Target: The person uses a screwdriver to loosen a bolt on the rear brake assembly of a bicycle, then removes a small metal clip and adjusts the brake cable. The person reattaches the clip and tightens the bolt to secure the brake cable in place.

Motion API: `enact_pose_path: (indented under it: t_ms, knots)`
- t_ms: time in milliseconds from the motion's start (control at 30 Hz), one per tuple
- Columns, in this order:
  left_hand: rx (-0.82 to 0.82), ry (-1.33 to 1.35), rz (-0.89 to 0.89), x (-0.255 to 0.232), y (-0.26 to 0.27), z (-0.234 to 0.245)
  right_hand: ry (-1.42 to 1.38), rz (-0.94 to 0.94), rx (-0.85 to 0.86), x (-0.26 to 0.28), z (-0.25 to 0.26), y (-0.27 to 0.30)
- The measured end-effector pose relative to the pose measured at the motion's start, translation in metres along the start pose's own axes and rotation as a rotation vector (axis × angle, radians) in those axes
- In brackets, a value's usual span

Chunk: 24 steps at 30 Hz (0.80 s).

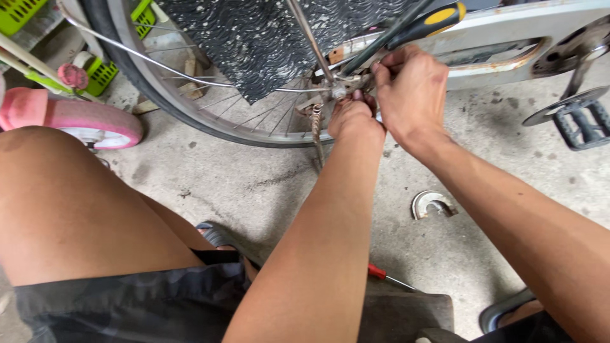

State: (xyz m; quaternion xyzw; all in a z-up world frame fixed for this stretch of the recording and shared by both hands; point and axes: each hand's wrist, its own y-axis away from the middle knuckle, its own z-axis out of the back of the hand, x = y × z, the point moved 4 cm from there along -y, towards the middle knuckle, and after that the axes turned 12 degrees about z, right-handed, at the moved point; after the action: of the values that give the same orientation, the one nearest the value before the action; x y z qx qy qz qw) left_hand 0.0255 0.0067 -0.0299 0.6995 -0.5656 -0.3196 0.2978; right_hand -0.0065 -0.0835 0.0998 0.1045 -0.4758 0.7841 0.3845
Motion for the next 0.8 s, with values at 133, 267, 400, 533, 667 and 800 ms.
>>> enact_pose_path:
  t_ms: [133,267,400,533,667,800]
  knots:
    - [-0.025,0.029,-0.008,-0.001,-0.003,0.0,0.04,-0.032,0.028,0.0,0.0,-0.003]
    - [-0.043,0.049,-0.015,-0.004,-0.007,0.005,0.041,-0.078,0.06,0.003,0.0,-0.005]
    - [-0.015,-0.019,-0.018,-0.008,-0.009,0.007,0.044,-0.207,0.096,0.005,-0.001,-0.005]
    - [0.007,-0.027,0.02,-0.012,-0.007,0.01,0.077,-0.156,0.108,0.01,0.002,-0.006]
    - [0.01,-0.063,0.001,-0.015,-0.013,0.011,0.078,-0.137,0.095,0.013,-0.002,-0.006]
    - [0.018,-0.08,-0.001,-0.014,-0.022,0.011,0.093,-0.14,0.102,0.013,-0.002,-0.008]
